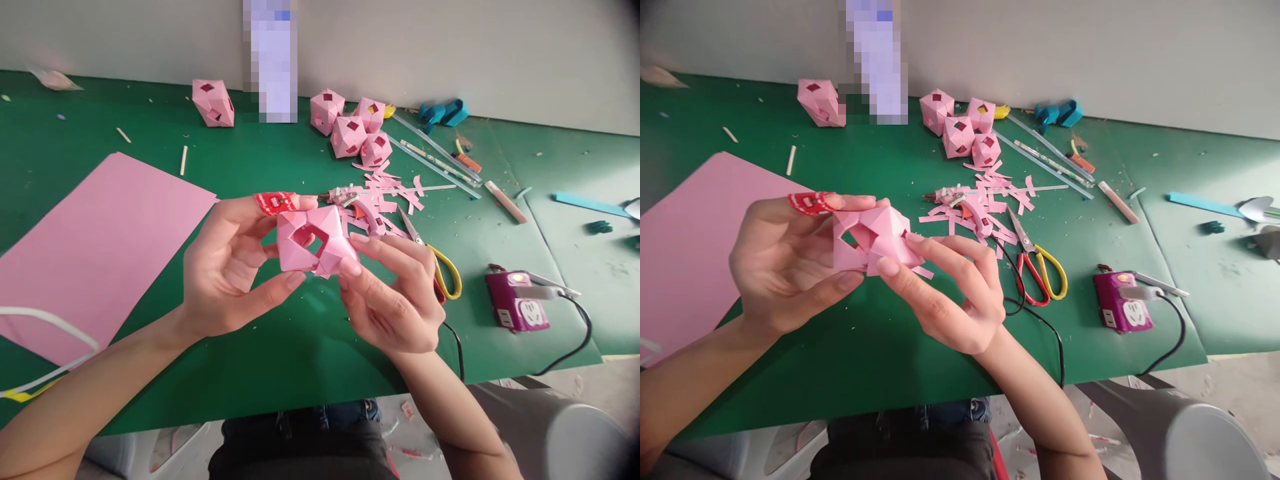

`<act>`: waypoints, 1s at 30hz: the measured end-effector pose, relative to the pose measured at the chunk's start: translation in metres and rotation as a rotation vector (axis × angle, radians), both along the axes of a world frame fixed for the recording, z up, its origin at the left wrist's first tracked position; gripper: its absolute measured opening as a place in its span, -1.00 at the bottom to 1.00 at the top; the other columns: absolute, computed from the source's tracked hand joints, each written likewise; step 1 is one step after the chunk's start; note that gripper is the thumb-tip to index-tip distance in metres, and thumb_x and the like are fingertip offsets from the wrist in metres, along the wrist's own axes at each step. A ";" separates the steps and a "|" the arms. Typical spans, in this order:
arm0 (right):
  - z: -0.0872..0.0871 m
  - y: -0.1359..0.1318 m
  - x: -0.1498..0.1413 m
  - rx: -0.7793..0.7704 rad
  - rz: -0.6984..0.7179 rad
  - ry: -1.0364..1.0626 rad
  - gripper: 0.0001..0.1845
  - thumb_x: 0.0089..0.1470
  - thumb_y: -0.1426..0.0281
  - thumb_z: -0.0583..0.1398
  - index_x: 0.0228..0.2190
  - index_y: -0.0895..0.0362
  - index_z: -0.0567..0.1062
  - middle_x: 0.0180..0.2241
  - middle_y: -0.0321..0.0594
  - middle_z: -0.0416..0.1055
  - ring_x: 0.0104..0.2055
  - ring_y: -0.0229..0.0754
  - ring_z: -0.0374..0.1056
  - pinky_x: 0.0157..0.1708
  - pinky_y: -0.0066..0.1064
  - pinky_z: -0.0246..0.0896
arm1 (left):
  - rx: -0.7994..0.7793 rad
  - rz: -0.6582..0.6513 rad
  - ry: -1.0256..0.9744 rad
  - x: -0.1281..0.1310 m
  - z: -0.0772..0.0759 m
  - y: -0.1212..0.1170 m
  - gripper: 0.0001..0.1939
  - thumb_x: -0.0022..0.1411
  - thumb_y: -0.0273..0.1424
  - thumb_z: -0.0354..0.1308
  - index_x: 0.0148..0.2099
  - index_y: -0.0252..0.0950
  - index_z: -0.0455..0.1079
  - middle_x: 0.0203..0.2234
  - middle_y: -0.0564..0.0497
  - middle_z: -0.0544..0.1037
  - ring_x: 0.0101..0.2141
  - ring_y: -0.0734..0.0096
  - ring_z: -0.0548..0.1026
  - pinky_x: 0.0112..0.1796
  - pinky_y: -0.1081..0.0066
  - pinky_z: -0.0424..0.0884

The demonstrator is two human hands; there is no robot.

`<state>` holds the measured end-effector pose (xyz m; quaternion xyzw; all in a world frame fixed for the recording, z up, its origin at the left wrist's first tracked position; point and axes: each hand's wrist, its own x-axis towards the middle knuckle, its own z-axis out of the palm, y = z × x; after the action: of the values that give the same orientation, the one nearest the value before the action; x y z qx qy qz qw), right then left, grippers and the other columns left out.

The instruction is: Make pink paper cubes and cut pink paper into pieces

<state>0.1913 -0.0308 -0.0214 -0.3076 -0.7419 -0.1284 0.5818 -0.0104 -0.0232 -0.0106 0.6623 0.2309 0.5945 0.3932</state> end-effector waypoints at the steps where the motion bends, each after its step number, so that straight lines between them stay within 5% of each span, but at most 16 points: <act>1: 0.000 0.001 0.000 -0.010 -0.008 -0.003 -0.77 0.23 0.49 0.27 -0.11 0.03 0.63 -0.17 -0.12 0.66 -0.19 -0.07 0.56 -0.29 -0.22 0.56 | -0.005 -0.002 0.009 0.000 0.000 0.000 -0.38 0.15 -0.53 0.46 0.22 -0.07 0.47 0.16 0.04 0.61 0.16 0.01 0.59 -0.01 0.18 0.72; 5: 0.000 0.001 0.003 -0.050 -0.032 -0.031 -0.62 0.17 0.56 0.28 0.00 0.01 0.59 -0.15 -0.14 0.66 -0.20 -0.07 0.57 -0.32 -0.24 0.57 | 0.005 0.016 0.060 -0.001 0.000 0.000 -0.62 0.22 -0.49 0.43 0.05 -0.05 0.58 0.20 0.12 0.57 0.17 -0.01 0.58 0.00 0.12 0.72; 10: -0.004 0.000 0.003 -0.078 -0.096 -0.094 -0.50 0.25 0.52 0.26 0.17 -0.08 0.50 -0.08 -0.14 0.65 -0.19 -0.09 0.60 -0.32 -0.26 0.60 | -0.008 0.011 0.045 0.000 -0.001 0.001 -0.62 0.22 -0.55 0.42 0.04 -0.09 0.60 0.20 0.12 0.57 0.16 0.11 0.59 0.00 0.20 0.73; 17: -0.004 0.000 -0.003 -0.071 -0.067 -0.006 -0.65 0.23 0.60 0.30 -0.03 -0.02 0.64 -0.08 -0.18 0.65 -0.18 -0.19 0.63 -0.25 -0.38 0.64 | -0.130 0.045 0.059 0.000 0.001 -0.004 -0.75 0.21 -0.45 0.46 -0.08 -0.06 0.63 0.17 -0.01 0.59 0.22 -0.12 0.53 0.03 -0.08 0.70; 25: -0.004 0.000 -0.005 -0.044 -0.106 -0.014 -0.56 0.17 0.64 0.34 0.01 -0.02 0.66 -0.04 -0.18 0.65 -0.21 -0.19 0.64 -0.25 -0.42 0.61 | -0.022 0.058 0.053 0.003 -0.004 -0.001 -0.61 0.18 -0.55 0.46 -0.01 0.00 0.63 0.19 0.05 0.57 0.15 -0.02 0.60 -0.13 0.11 0.78; 30: -0.003 -0.001 -0.005 -0.069 -0.100 -0.031 -0.53 0.19 0.66 0.31 0.05 0.01 0.65 -0.03 -0.13 0.64 -0.10 -0.11 0.65 -0.19 -0.38 0.62 | 0.002 0.124 0.094 0.004 -0.005 -0.003 -0.60 0.20 -0.54 0.45 0.02 -0.02 0.63 0.18 0.03 0.58 0.15 0.01 0.60 -0.01 0.04 0.75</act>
<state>0.1862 -0.0320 -0.0241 -0.3622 -0.7385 -0.1364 0.5521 -0.0062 -0.0261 -0.0152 0.6742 0.2889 0.5864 0.3438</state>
